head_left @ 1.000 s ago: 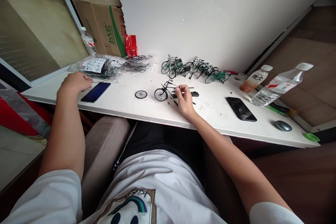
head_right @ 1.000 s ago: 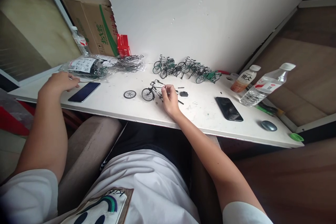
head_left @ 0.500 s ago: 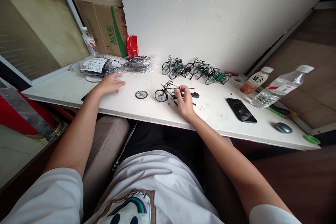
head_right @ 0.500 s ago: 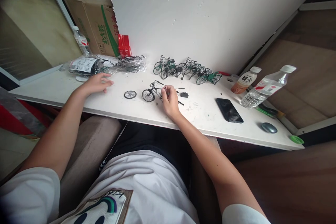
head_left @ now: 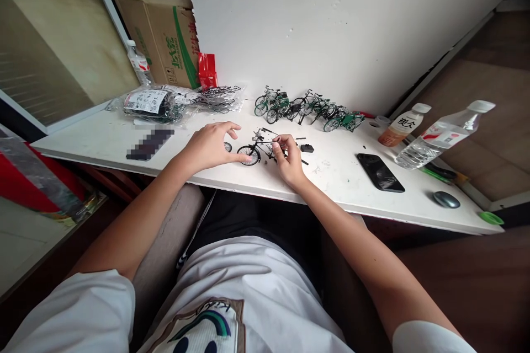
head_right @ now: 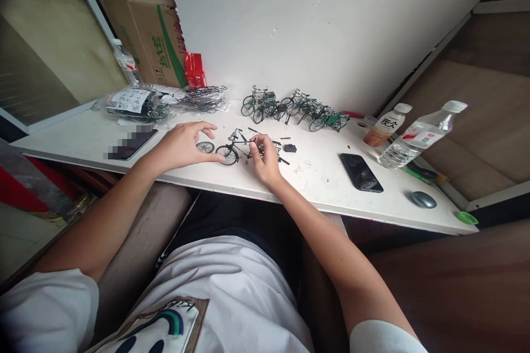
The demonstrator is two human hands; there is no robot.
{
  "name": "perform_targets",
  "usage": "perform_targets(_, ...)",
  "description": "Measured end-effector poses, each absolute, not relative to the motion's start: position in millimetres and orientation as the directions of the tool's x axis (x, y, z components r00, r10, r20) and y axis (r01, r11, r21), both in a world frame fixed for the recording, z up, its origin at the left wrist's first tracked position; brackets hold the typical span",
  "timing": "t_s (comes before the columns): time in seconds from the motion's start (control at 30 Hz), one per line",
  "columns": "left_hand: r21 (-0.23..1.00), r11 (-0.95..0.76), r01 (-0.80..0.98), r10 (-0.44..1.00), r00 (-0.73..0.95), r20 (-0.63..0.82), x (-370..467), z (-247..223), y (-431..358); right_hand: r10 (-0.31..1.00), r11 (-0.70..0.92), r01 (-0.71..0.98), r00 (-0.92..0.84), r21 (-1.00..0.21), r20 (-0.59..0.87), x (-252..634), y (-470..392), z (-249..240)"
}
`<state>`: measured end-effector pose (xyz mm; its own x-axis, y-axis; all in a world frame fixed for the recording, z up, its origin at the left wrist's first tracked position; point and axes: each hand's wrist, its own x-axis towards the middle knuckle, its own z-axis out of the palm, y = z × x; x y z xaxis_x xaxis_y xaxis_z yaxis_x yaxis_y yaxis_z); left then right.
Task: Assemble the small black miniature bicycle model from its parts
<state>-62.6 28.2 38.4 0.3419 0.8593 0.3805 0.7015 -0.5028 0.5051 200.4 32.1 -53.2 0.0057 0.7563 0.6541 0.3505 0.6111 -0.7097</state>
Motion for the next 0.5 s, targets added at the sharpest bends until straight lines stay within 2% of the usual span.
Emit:
perform_targets(0.17,0.593,-0.503,0.629,0.86,0.433,0.27,-59.4,24.6,37.6,0.756,0.612,0.347,0.005,-0.71,0.654,199.5,30.0,-50.7)
perform_targets(0.3,0.629,-0.545,0.555,0.823,0.5,0.271,-55.9,22.8,38.9,0.77,0.607,0.337,-0.024,-0.72,0.638,197.9,27.3,-47.9)
perform_targets(0.5,0.631,-0.545,0.552,0.827,0.48,0.294,-56.6,24.6,37.9,0.802,0.569,0.342,-0.029,-0.748,0.596,197.0,26.1,-48.3)
